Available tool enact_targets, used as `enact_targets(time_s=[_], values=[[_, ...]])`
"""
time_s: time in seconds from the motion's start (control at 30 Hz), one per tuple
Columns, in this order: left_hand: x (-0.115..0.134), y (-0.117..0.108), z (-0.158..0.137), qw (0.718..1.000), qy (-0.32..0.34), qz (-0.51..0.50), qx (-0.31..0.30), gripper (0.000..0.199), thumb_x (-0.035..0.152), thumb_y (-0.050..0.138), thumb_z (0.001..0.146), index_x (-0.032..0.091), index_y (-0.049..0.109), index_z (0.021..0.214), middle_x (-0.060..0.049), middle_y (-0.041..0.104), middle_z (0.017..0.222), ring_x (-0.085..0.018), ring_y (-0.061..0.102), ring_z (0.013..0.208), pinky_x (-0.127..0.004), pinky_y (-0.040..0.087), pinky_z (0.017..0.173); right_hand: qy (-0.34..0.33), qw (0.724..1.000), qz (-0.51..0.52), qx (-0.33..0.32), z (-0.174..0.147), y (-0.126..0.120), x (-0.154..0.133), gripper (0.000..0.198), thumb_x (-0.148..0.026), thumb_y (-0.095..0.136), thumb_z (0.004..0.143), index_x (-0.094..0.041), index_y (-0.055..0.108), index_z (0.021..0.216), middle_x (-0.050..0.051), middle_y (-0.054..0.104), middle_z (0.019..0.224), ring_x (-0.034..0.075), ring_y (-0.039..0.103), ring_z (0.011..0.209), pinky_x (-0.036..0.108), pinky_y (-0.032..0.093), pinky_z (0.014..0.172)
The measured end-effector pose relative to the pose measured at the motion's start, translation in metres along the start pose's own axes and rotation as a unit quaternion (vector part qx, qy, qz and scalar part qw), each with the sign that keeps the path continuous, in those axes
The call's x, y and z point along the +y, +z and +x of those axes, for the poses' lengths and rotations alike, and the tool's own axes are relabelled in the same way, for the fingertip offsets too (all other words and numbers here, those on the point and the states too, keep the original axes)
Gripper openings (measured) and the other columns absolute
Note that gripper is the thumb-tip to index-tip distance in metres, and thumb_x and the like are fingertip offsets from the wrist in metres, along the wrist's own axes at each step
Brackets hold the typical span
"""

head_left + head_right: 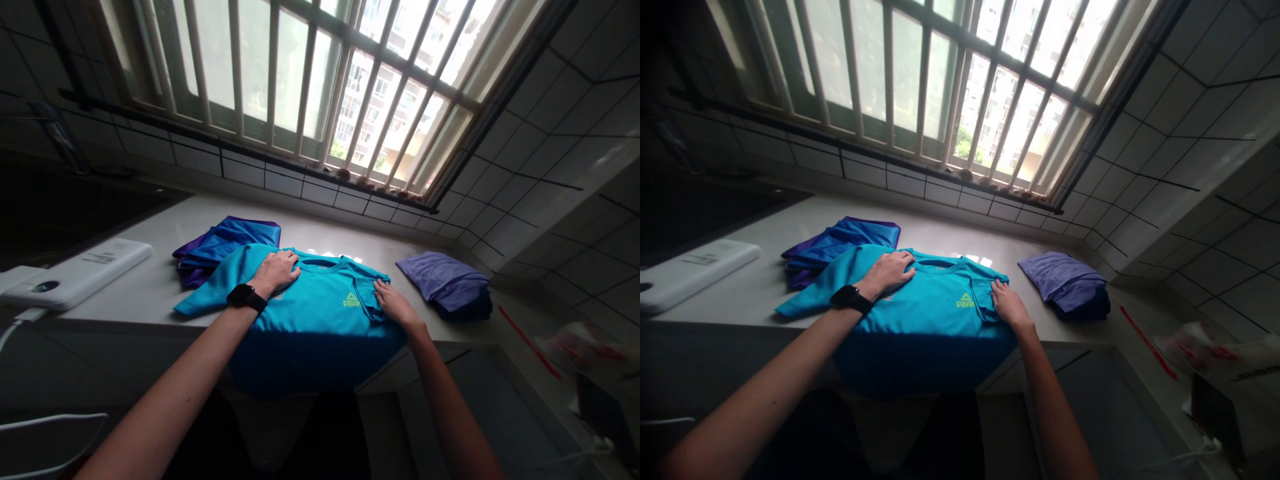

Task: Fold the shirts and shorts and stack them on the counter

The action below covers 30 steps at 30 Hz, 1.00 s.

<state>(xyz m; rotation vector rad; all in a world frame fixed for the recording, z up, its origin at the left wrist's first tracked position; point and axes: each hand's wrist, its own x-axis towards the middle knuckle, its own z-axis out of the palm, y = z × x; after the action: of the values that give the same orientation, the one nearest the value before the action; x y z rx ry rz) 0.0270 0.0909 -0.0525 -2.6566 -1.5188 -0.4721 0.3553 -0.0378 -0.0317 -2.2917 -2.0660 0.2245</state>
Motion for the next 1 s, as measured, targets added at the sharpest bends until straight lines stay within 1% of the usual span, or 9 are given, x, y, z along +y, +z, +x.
enact_targets(time_s=[0.1, 0.23, 0.37, 0.43, 0.5, 0.57, 0.7, 0.87, 1.0], values=[[0.000, 0.000, 0.000, 1.000, -0.001, 0.007, -0.006, 0.036, 0.036, 0.045, 0.099, 0.019, 0.070, 0.120, -0.013, 0.069, 0.132, -0.029, 0.063, 0.122, -0.038, 0.046, 0.098, 0.044, 0.999, -0.022, 0.005, 0.004, 0.005, 0.005, 0.056, -0.027, 0.029, 0.111, -0.012, 0.039, 0.163, 0.015, 0.028, 0.173, 0.034, 0.029, 0.160, 0.062, 0.029, 0.127], [0.001, -0.002, 0.000, 1.000, -0.002, 0.003, -0.009, 0.039, 0.035, 0.045, 0.098, 0.017, 0.071, 0.121, -0.014, 0.069, 0.133, -0.030, 0.063, 0.123, -0.039, 0.047, 0.100, 0.078, 0.995, -0.060, 0.034, 0.011, -0.002, 0.007, 0.056, -0.027, 0.024, 0.111, -0.019, 0.042, 0.163, 0.013, 0.032, 0.172, 0.033, 0.032, 0.158, 0.065, 0.028, 0.126], [0.003, -0.004, -0.001, 1.000, -0.002, 0.009, -0.010, 0.040, 0.034, 0.045, 0.098, 0.016, 0.071, 0.122, -0.015, 0.069, 0.133, -0.030, 0.063, 0.123, -0.040, 0.047, 0.101, 0.122, 0.986, -0.112, 0.004, 0.019, -0.017, -0.011, 0.059, -0.018, 0.023, 0.107, -0.018, 0.039, 0.164, 0.014, 0.030, 0.173, 0.034, 0.027, 0.160, 0.067, 0.027, 0.125], [0.004, -0.005, -0.002, 1.000, -0.005, 0.007, -0.011, 0.039, 0.033, 0.045, 0.098, 0.015, 0.070, 0.122, -0.015, 0.069, 0.132, -0.030, 0.063, 0.123, -0.040, 0.047, 0.101, 0.093, 0.989, -0.115, 0.021, 0.022, -0.018, -0.025, 0.060, -0.022, 0.023, 0.108, -0.016, 0.032, 0.167, 0.013, 0.024, 0.175, 0.032, 0.020, 0.163, 0.065, 0.023, 0.127], [0.004, -0.005, -0.002, 1.000, -0.007, 0.000, -0.008, 0.037, 0.032, 0.047, 0.098, 0.016, 0.071, 0.121, -0.015, 0.070, 0.131, -0.030, 0.064, 0.123, -0.040, 0.048, 0.101, 0.031, 0.994, -0.097, 0.035, 0.023, -0.012, -0.037, 0.061, -0.032, 0.022, 0.111, -0.015, 0.024, 0.169, 0.010, 0.018, 0.176, 0.029, 0.016, 0.164, 0.058, 0.020, 0.130], [0.004, -0.005, -0.003, 1.000, -0.006, -0.007, -0.004, 0.036, 0.032, 0.048, 0.097, 0.017, 0.071, 0.120, -0.014, 0.070, 0.131, -0.030, 0.064, 0.123, -0.039, 0.048, 0.101, -0.006, 0.997, -0.075, 0.020, 0.023, -0.001, -0.043, 0.063, -0.040, 0.021, 0.111, -0.017, 0.022, 0.170, 0.007, 0.016, 0.177, 0.026, 0.014, 0.164, 0.054, 0.018, 0.132], [0.003, -0.005, -0.005, 1.000, -0.006, -0.014, -0.009, 0.036, 0.031, 0.050, 0.098, 0.016, 0.072, 0.122, -0.015, 0.069, 0.133, -0.030, 0.063, 0.124, -0.041, 0.048, 0.104, -0.007, 0.998, -0.056, 0.006, 0.026, 0.018, -0.041, 0.064, -0.043, 0.018, 0.111, -0.019, 0.021, 0.170, 0.004, 0.015, 0.177, 0.025, 0.012, 0.164, 0.052, 0.017, 0.132], [0.009, -0.010, -0.007, 1.000, -0.014, -0.006, -0.026, 0.036, 0.029, 0.052, 0.099, 0.015, 0.070, 0.127, -0.015, 0.068, 0.140, -0.028, 0.063, 0.130, -0.040, 0.048, 0.110, -0.016, 0.999, -0.041, 0.023, 0.030, 0.025, -0.032, 0.066, -0.046, 0.018, 0.109, -0.020, 0.025, 0.170, 0.004, 0.017, 0.177, 0.027, 0.014, 0.164, 0.055, 0.019, 0.131], [0.010, -0.019, -0.007, 0.997, 0.010, -0.039, -0.073, 0.041, 0.025, 0.054, 0.098, 0.017, 0.065, 0.137, -0.012, 0.061, 0.152, -0.025, 0.055, 0.142, -0.036, 0.043, 0.119, -0.022, 0.999, -0.023, 0.027, 0.033, 0.029, -0.029, 0.068, -0.046, 0.019, 0.107, -0.018, 0.028, 0.169, 0.004, 0.019, 0.176, 0.028, 0.016, 0.164, 0.056, 0.020, 0.131]])
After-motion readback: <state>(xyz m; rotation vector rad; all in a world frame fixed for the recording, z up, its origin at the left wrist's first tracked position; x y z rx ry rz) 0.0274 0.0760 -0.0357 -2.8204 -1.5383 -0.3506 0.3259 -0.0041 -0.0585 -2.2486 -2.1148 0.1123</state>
